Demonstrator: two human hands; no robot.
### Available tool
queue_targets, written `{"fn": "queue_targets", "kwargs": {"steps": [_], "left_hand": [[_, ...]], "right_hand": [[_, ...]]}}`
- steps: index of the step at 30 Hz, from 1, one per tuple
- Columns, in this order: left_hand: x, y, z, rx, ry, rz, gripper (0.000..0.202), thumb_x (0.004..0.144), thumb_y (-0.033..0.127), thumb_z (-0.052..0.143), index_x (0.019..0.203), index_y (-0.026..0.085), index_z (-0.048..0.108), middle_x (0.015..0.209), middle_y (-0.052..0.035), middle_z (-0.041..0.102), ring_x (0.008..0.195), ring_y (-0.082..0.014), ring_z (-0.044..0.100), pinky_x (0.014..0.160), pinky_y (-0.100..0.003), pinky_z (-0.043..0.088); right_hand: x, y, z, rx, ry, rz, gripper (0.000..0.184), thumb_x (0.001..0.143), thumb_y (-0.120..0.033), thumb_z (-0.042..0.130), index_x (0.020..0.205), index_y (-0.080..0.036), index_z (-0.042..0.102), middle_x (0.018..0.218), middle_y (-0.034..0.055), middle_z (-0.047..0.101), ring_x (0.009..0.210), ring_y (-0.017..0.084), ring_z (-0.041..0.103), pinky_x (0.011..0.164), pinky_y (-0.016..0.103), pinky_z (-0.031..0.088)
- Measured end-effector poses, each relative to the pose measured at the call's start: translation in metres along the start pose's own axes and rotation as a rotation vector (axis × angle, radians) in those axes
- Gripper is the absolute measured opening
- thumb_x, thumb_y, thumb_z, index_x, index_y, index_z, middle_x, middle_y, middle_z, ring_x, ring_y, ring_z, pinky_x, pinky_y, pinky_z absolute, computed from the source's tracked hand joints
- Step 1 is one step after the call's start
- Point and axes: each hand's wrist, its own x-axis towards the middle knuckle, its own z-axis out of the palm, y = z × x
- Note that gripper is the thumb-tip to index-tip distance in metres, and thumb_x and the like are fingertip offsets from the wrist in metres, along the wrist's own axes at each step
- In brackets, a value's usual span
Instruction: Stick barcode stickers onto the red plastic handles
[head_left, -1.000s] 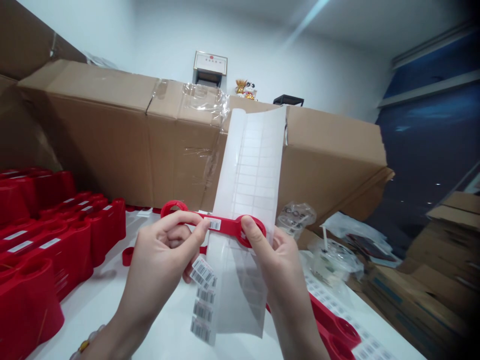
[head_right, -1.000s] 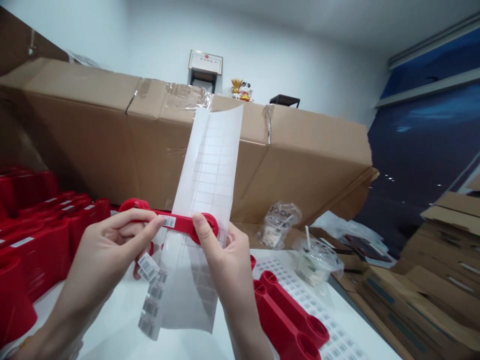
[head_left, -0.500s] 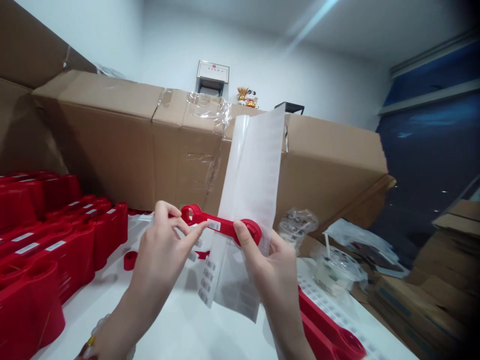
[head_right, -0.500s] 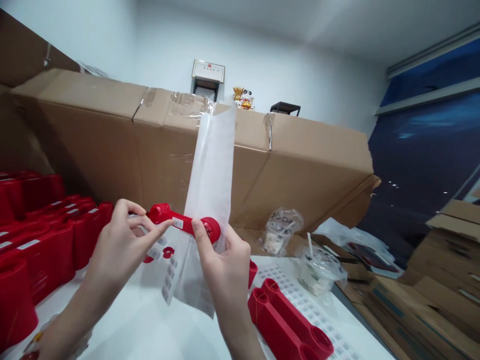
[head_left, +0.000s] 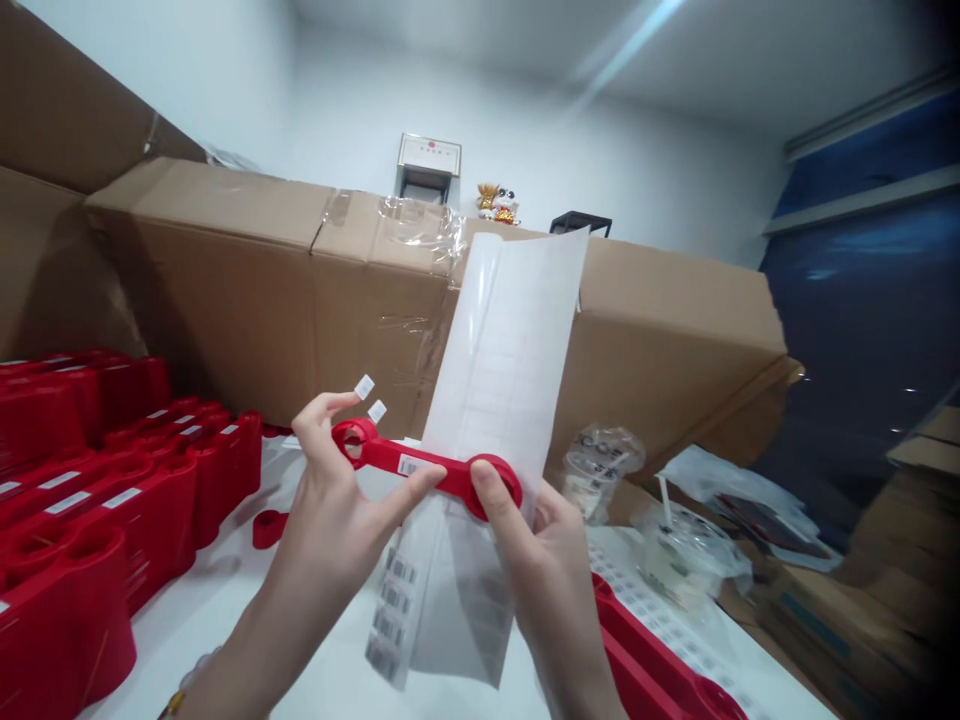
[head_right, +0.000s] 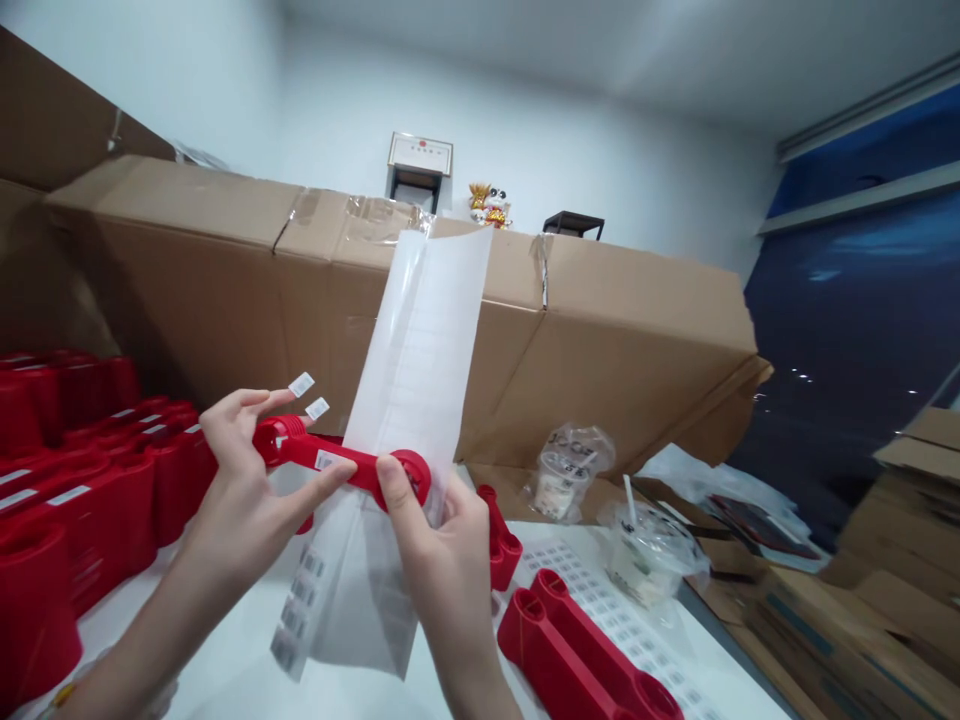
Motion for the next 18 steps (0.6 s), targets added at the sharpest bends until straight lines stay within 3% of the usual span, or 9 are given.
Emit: {"fn": "queue_targets", "kwargs": {"steps": [3,9,14,16,18], "left_hand": [[0.007,-0.001,-0.006,-0.124,-0.055,-0.061,0.062,0.084,0.053,0.075,0.122,0.033,0.030,0.146,-0.0089,0.046,0.120,-0.0273,0.061,0.094,-0.047,0.055],[0.024,0.001,-0.021,-0.364,-0.194,-0.296,0.062,0.081,0.048,0.079,0.119,0.030,0.035,0.138,-0.0068,0.057,0.105,-0.0198,0.069,0.089,-0.036,0.056],[0.032,0.004,-0.030,-0.312,-0.357,-0.481,0.052,0.072,0.054,0.084,0.107,0.021,0.065,0.097,-0.0041,0.071,0.086,-0.0225,0.070,0.065,-0.029,0.055],[0.034,0.003,-0.033,-0.367,-0.382,-0.482,0.047,0.071,0.050,0.085,0.103,0.020,0.070,0.080,-0.0004,0.068,0.075,-0.0205,0.068,0.057,-0.027,0.051],[0.034,0.003,-0.037,-0.443,-0.421,-0.460,0.038,0.072,0.045,0.085,0.098,0.020,0.074,0.070,0.0019,0.064,0.068,-0.0183,0.064,0.056,-0.026,0.049]], "right_hand": [[0.009,0.003,-0.006,0.049,-0.094,0.050,0.041,0.081,-0.059,0.078,0.078,-0.019,0.073,0.075,0.0053,0.074,0.071,0.023,0.068,0.061,0.030,0.053],[0.023,0.005,-0.019,0.090,-0.176,0.110,0.040,0.081,-0.058,0.079,0.079,-0.018,0.075,0.080,0.0063,0.076,0.075,0.021,0.068,0.063,0.028,0.050],[0.030,0.006,-0.032,0.078,-0.392,0.143,0.033,0.082,-0.052,0.080,0.088,-0.019,0.076,0.087,0.0061,0.077,0.079,0.020,0.069,0.068,0.029,0.052],[0.032,0.006,-0.035,0.024,-0.484,0.173,0.029,0.083,-0.046,0.080,0.095,-0.019,0.076,0.089,0.0059,0.077,0.082,0.021,0.069,0.071,0.029,0.053],[0.034,0.006,-0.035,-0.027,-0.482,0.182,0.024,0.086,-0.040,0.076,0.099,-0.020,0.076,0.089,0.0050,0.076,0.086,0.021,0.069,0.074,0.030,0.053]]}}
